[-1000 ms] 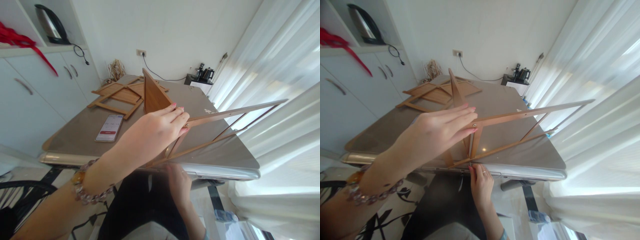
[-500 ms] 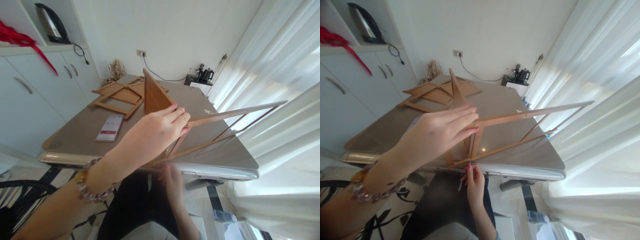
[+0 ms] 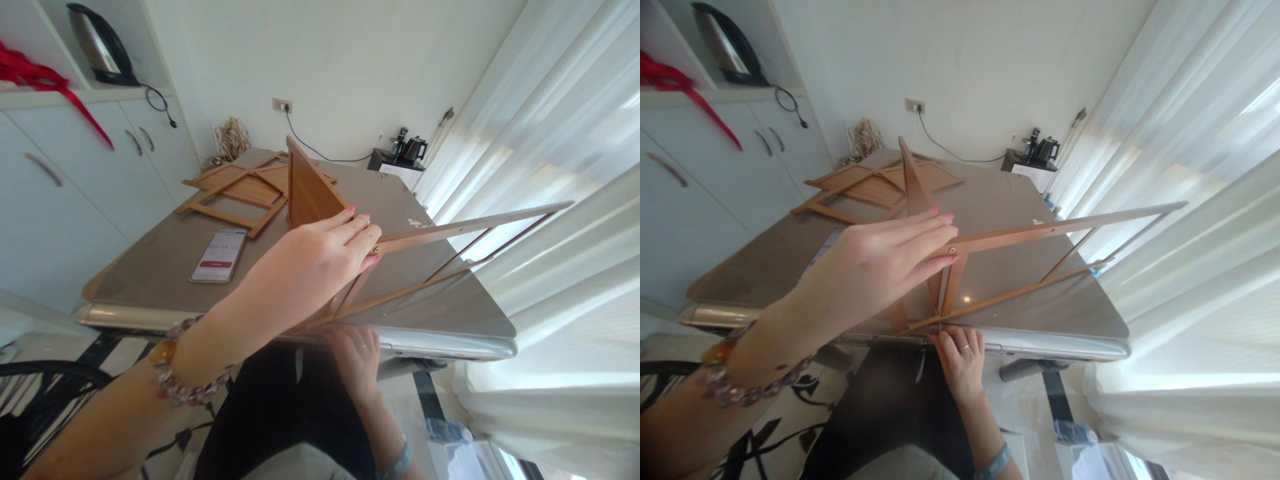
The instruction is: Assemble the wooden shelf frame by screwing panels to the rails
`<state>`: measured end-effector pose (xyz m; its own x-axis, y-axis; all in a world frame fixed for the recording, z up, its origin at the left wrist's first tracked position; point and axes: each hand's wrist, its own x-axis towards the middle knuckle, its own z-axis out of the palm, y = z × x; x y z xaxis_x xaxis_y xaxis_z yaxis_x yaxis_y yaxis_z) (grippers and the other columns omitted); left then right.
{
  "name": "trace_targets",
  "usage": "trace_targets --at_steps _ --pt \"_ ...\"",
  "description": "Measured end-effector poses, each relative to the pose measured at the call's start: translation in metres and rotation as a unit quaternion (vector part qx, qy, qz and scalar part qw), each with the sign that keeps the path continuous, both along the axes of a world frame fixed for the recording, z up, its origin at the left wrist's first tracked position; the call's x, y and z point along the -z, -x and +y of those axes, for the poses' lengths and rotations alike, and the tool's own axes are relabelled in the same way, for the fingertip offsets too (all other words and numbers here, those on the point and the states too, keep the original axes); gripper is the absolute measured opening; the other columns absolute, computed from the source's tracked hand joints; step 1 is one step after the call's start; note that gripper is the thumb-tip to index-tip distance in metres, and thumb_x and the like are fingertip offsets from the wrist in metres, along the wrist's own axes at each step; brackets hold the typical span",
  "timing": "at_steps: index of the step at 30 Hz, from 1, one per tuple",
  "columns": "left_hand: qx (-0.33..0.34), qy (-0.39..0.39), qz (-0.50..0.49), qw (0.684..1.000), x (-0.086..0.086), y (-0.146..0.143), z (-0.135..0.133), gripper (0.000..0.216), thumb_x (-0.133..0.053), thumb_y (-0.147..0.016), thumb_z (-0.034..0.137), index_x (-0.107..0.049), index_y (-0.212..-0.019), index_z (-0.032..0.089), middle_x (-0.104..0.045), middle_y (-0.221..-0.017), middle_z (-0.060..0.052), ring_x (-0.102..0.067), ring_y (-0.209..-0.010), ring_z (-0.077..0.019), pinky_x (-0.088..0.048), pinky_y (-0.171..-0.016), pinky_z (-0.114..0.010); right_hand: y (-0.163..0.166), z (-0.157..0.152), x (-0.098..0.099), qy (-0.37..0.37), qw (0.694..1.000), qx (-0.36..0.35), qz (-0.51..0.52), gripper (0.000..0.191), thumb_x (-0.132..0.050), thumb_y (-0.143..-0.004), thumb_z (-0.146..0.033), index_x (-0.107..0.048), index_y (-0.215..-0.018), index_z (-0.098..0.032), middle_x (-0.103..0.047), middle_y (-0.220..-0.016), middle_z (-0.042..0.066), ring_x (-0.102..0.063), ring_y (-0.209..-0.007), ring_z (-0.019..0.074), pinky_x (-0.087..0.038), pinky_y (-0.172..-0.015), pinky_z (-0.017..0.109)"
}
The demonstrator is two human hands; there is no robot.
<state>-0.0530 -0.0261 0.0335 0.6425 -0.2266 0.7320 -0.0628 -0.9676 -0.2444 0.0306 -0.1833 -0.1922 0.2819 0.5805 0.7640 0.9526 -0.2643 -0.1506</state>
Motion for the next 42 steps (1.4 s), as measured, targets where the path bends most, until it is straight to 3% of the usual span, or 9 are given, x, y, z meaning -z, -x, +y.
trace_targets --at_steps 4,8,13,17,24,29,34,37,42 --pt "0.0 0.013 0.001 1.0 0.0 0.0 0.0 0.021 -0.05 -0.097 0.018 -0.066 -0.106 0.009 -0.072 -0.113 -0.01 -0.068 -0.108 -0.0167 -0.052 -0.099 -0.03 -0.012 -0.005 0.0 0.011 0.996 -0.089 -0.014 0.02 -0.051 -0.096 -0.015 -0.065 -0.107 -0.024 -0.069 -0.093 0.004 -0.057 -0.082 0.0163 -0.045 -0.075 0.031" --pt "0.003 0.015 -0.001 1.0 0.0 0.0 0.0 0.021 -0.051 -0.096 0.018 -0.066 -0.106 0.008 -0.072 -0.112 -0.01 -0.068 -0.108 -0.0166 -0.052 -0.099 -0.029 -0.019 -0.004 -0.008 0.023 0.983 -0.184 0.006 0.022 -0.051 -0.096 -0.014 -0.063 -0.113 -0.02 -0.07 -0.093 0.005 -0.062 -0.087 0.017 -0.052 -0.077 0.031" --pt "0.009 0.013 0.0 1.0 0.0 0.0 0.0 0.021 -0.052 -0.096 0.018 -0.066 -0.106 0.006 -0.072 -0.11 -0.011 -0.068 -0.108 -0.0163 -0.051 -0.101 -0.028 -0.025 -0.006 -0.013 0.018 0.975 -0.219 -0.025 0.034 -0.057 -0.091 -0.007 -0.057 -0.125 -0.012 -0.07 -0.098 0.01 -0.062 -0.094 0.0202 -0.055 -0.079 0.035" --pt "0.009 0.009 -0.002 1.0 0.0 0.0 0.0 0.02 -0.054 -0.095 0.017 -0.066 -0.106 0.005 -0.073 -0.109 -0.011 -0.068 -0.106 -0.0161 -0.051 -0.101 -0.027 -0.031 -0.012 -0.013 0.072 0.968 -0.233 -0.056 0.049 -0.054 -0.092 -0.004 -0.046 -0.14 -0.012 -0.069 -0.109 0.011 -0.062 -0.101 0.0204 -0.057 -0.084 0.036" --pt "0.006 0.013 -0.004 1.0 0.0 -0.001 -0.001 0.019 -0.054 -0.095 0.018 -0.066 -0.105 0.007 -0.072 -0.111 -0.01 -0.068 -0.107 -0.0165 -0.052 -0.099 -0.028 -0.038 -0.019 -0.011 0.109 0.965 -0.234 -0.051 0.053 -0.048 -0.096 -0.009 -0.036 -0.148 -0.015 -0.067 -0.118 0.011 -0.061 -0.11 0.0201 -0.057 -0.09 0.036" --pt "0.005 0.01 -0.001 1.0 0.0 -0.001 0.0 0.02 -0.052 -0.096 0.019 -0.066 -0.105 0.007 -0.073 -0.111 -0.01 -0.067 -0.109 -0.0167 -0.052 -0.1 -0.029 -0.033 -0.01 -0.01 0.048 0.975 -0.213 -0.036 0.044 -0.056 -0.094 -0.011 -0.052 -0.137 -0.018 -0.071 -0.106 0.008 -0.063 -0.097 0.0189 -0.056 -0.081 0.034" --pt "0.003 0.012 0.0 1.0 0.0 -0.001 0.0 0.021 -0.051 -0.096 0.02 -0.066 -0.106 0.008 -0.072 -0.112 -0.01 -0.067 -0.109 -0.0171 -0.052 -0.1 -0.029 -0.022 0.0 -0.012 -0.014 0.988 -0.151 -0.015 0.022 -0.067 -0.089 -0.018 -0.066 -0.11 -0.018 -0.071 -0.092 0.006 -0.061 -0.086 0.0186 -0.051 -0.076 0.034" --pt "0.007 0.015 -0.005 1.0 0.0 -0.001 0.0 0.02 -0.053 -0.096 0.018 -0.066 -0.105 0.007 -0.073 -0.111 -0.01 -0.067 -0.108 -0.0166 -0.051 -0.1 -0.028 -0.017 0.005 -0.01 -0.031 0.991 -0.129 0.011 0.013 -0.065 -0.09 -0.019 -0.067 -0.103 -0.02 -0.07 -0.089 0.005 -0.059 -0.084 0.0179 -0.05 -0.078 0.034" --pt "0.004 0.021 0.003 1.0 0.001 -0.001 0.0 0.021 -0.053 -0.096 0.019 -0.066 -0.107 0.007 -0.072 -0.113 -0.011 -0.066 -0.11 -0.0175 -0.051 -0.101 -0.029 -0.013 0.013 0.006 -0.072 0.984 -0.065 0.147 0.01 -0.054 -0.096 -0.025 -0.061 -0.1 -0.021 -0.066 -0.086 0.005 -0.06 -0.085 0.0181 -0.052 -0.073 0.032"
